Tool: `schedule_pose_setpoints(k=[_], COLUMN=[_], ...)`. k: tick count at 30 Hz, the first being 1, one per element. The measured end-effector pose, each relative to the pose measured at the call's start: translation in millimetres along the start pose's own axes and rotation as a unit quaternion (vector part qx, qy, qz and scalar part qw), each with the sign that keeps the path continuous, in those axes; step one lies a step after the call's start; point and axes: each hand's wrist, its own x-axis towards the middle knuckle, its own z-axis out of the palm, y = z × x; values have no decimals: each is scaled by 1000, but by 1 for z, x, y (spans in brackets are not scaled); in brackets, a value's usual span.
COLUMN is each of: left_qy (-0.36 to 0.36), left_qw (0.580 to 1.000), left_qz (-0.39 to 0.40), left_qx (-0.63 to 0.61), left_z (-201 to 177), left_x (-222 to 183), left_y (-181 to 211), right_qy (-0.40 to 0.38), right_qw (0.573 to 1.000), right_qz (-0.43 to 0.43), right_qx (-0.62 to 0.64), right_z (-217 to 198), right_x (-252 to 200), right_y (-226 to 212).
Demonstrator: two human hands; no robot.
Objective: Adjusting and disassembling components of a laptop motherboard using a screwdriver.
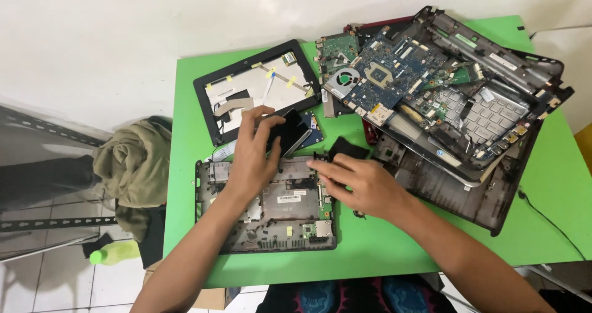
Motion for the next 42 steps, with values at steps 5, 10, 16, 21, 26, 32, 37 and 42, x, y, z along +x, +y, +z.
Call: schedule_pose_setpoints(k=[5,10,16,21,26,32,37,42], left_qy=[-1,-104,-120,-73,-55,-33,-30,33], left_qw=[991,993,991,981,975,979,985,967], left_qz=[-5,-52,-9,84,69,68,51,180], left_qx=[-136,-3,65,161,206,188,164,176], left_z=[-3,8,74,129,138,133,125,87], left_x=[11,34,101,139,140,128,124,130], left_y=[4,-23,-118,-174,-176,-173,-178,-126], right_qy=[1,-87,-206,-163,-161,-142,-157,-185], right_qw=[998,989,952,948,950,959,960,941], right_qz=[44,76,82,68,93,114,98,154], right_qx=[-36,-91,-210,-266,-251,-217,-211,-239], right_z=[-6,-9,4,29,42,31,27,30], right_x=[-5,-7,-16,-34,-42,-38,-32,-30], right_y=[13,19,18,46,51,49,54,60])
